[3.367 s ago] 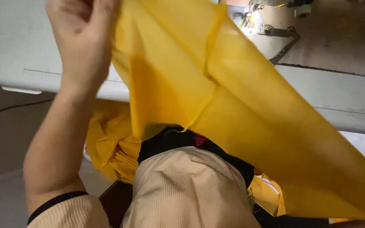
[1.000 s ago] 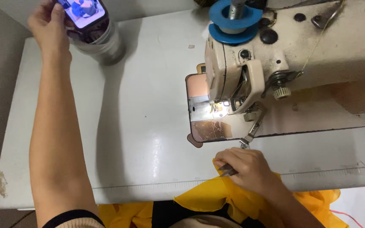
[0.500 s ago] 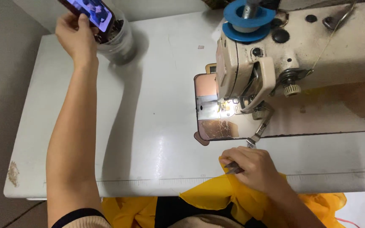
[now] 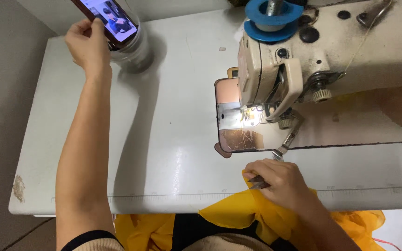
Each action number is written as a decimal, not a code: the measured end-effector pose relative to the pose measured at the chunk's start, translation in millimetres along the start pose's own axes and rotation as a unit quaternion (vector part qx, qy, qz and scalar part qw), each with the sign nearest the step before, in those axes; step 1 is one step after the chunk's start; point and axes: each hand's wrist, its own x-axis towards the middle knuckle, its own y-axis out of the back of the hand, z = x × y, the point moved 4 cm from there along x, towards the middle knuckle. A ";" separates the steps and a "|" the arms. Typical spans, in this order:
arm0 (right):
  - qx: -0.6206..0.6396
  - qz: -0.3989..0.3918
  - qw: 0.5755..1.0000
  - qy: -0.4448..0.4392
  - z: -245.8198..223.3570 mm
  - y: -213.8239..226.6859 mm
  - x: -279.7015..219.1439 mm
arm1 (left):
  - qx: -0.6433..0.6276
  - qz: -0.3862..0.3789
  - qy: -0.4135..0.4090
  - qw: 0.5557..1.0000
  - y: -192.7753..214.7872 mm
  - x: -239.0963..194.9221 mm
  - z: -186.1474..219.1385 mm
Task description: Folding and aligning yellow fabric on a sewing machine table to prepare for hemming.
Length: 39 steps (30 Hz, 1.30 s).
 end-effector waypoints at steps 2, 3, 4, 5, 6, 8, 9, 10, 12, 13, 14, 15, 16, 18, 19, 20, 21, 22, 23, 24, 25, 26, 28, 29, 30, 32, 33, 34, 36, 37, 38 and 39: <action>-0.006 0.007 1.000 0.002 -2.1 0.1 1.0 | 0.032 0.017 -0.037 0.999 -0.2 2.2 -8.5; -0.004 0.009 1.000 -0.002 -2.8 0.2 1.5 | -0.014 0.009 -0.066 0.998 -2.1 4.1 -12.9; -0.002 0.012 1.000 -0.006 -3.3 0.8 2.0 | -0.061 0.001 -0.095 0.994 -4.9 5.8 -16.9; -0.002 0.011 1.000 -0.005 -2.9 0.2 2.2 | -0.062 0.002 -0.095 0.994 -10.2 13.6 -28.0; 0.009 0.000 1.000 -0.014 -2.1 -1.0 2.0 | -0.105 -0.002 -0.156 0.982 -15.0 19.8 -34.5; 0.021 -0.011 1.000 -0.020 -3.3 -1.0 2.9 | -0.147 -0.004 -0.218 0.965 -13.3 14.7 -37.5; 0.017 0.004 1.000 -0.013 -5.5 1.3 3.9 | -0.077 0.020 -0.223 0.972 -6.8 3.8 -33.4; 0.013 0.020 1.000 -0.006 -7.8 3.1 5.1 | -0.005 0.044 -0.228 0.973 -0.2 -6.7 -29.1; 0.011 0.006 1.000 -0.010 -2.5 0.4 1.2 | -0.058 0.009 -0.227 0.972 2.7 -10.1 -38.2; 0.010 -0.007 1.000 -0.015 0.4 -1.8 -1.5 | -0.110 -0.029 -0.225 0.968 2.1 -12.4 -43.3; 0.010 -0.008 1.000 -0.016 0.6 -3.0 -2.8 | -0.109 -0.029 -0.224 0.968 3.9 -16.1 -38.5; 0.008 -0.006 1.000 -0.018 0.9 -4.0 -3.9 | -0.070 -0.038 -0.204 0.976 4.3 -19.0 -35.2; 0.004 -0.003 1.000 -0.019 2.2 -4.1 -4.0 | -0.032 -0.046 -0.184 0.981 3.7 -21.5 -31.0; 0.000 -0.013 1.000 -0.015 6.2 -8.2 -6.6 | -0.006 -0.045 -0.230 0.972 -10.6 8.9 -49.9; -0.002 -0.022 1.000 -0.012 8.5 -10.1 -8.1 | 0.022 -0.045 -0.275 0.960 -19.0 22.5 -58.0; -0.005 -0.022 1.000 -0.012 3.7 -7.9 -4.4 | 0.019 -0.045 -0.275 0.960 -19.1 30.2 -56.2; -0.003 -0.006 1.000 -0.011 -0.8 -4.2 -0.6 | 0.036 -0.071 -0.275 0.958 -21.9 37.7 -54.3; 0.000 0.010 1.000 -0.011 -5.5 -0.7 3.4 | 0.053 -0.097 -0.276 0.955 -25.3 45.5 -51.8; -0.003 0.011 1.000 -0.012 -2.9 0.8 2.0 | 0.050 -0.098 -0.277 0.955 -30.1 56.8 -52.0; 0.015 -0.016 1.000 -0.021 0.1 -0.3 0.5 | 0.091 -0.100 -0.294 0.946 -35.4 67.4 -52.3; 0.033 -0.044 0.998 -0.030 3.2 -1.6 -1.0 | 0.132 -0.102 -0.310 0.936 -40.9 78.1 -52.8; 0.032 -0.044 0.998 -0.030 3.1 -2.4 -0.4 | 0.132 -0.102 -0.310 0.936 -44.0 82.1 -50.9; 0.006 -0.012 1.000 -0.017 1.4 -2.4 0.0 | 0.165 -0.088 -0.276 0.943 -47.5 91.3 -51.8; 0.007 -0.013 1.000 -0.018 4.5 -3.2 -0.1 | 0.166 -0.089 -0.275 0.943 -50.2 90.3 -54.5; 0.014 -0.027 0.999 -0.019 6.8 -5.2 -1.6 | 0.156 -0.050 -0.274 0.948 -48.1 88.4 -58.0; 0.022 -0.041 0.999 -0.021 6.4 -6.6 -1.7 | 0.147 -0.012 -0.273 0.951 -41.5 62.9 -52.1; 0.015 -0.027 0.999 -0.027 3.9 -4.7 0.0 | 0.078 -0.009 -0.324 0.943 -35.2 37.4 -38.7; 0.007 -0.014 0.999 -0.031 1.4 -2.4 2.0 | 0.009 -0.004 -0.372 0.928 -26.7 11.6 -26.1; 0.019 -0.009 1.000 -0.016 2.8 -2.8 1.0 | -0.059 -0.107 -0.383 0.916 2.9 -93.2 19.7; 0.031 -0.003 1.000 -0.001 2.1 -2.4 0.1 | -0.128 -0.207 -0.390 0.888 19.7 -153.1 48.7; 0.030 -0.003 1.000 0.000 2.6 -1.9 0.4 | -0.128 -0.206 -0.391 0.888 36.8 -201.4 55.6; 0.049 -0.004 0.999 -0.014 3.7 -1.7 0.2 | -0.210 -0.391 -0.232 0.866 41.8 -250.8 54.8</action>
